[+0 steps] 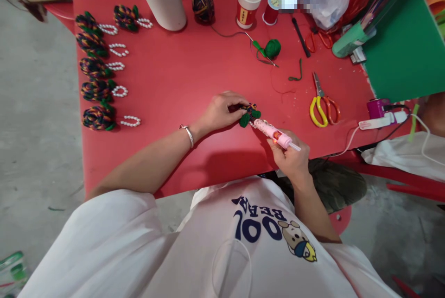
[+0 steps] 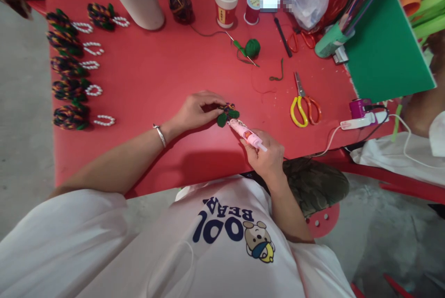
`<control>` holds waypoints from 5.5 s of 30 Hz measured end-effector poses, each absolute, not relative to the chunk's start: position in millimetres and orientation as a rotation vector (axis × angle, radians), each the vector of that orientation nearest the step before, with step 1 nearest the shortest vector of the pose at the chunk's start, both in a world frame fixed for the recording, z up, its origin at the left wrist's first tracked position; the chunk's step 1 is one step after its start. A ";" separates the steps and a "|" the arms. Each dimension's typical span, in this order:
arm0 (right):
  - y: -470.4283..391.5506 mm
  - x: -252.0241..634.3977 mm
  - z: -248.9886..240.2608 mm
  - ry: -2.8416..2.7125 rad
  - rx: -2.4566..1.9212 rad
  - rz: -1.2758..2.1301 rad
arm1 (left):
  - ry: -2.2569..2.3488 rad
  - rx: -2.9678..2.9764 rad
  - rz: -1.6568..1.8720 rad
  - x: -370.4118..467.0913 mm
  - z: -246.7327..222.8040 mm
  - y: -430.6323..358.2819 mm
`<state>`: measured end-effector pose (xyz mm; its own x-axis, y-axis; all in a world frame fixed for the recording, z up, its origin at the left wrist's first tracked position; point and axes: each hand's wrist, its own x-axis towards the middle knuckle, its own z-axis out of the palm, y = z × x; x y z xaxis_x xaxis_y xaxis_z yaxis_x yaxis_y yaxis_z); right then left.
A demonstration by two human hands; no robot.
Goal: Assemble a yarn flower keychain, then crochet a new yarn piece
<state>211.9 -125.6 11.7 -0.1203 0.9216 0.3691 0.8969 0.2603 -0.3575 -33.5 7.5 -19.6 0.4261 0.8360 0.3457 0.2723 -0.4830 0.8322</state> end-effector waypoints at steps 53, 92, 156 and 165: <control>-129.1 221.2 -2.5 -2.283 -1.518 -0.069 | 0.687 2.365 0.920 -38.1 -24.2 9.9; -137.5 223.9 -4.6 -2.253 -1.483 0.046 | 0.735 2.288 0.847 -38.1 -24.4 12.7; -136.1 217.6 -2.2 -2.263 -1.373 -0.026 | 0.744 2.298 0.880 -37.8 -24.6 13.1; -146.2 224.7 -0.4 -2.222 -1.391 -0.115 | 0.732 2.285 0.861 -37.7 -24.8 13.6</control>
<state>224.7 -146.2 -0.4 -0.3437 0.8173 0.4625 0.8608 0.4711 -0.1928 -37.7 13.6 -24.8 0.6404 0.6595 0.3937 0.2820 -0.6787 0.6781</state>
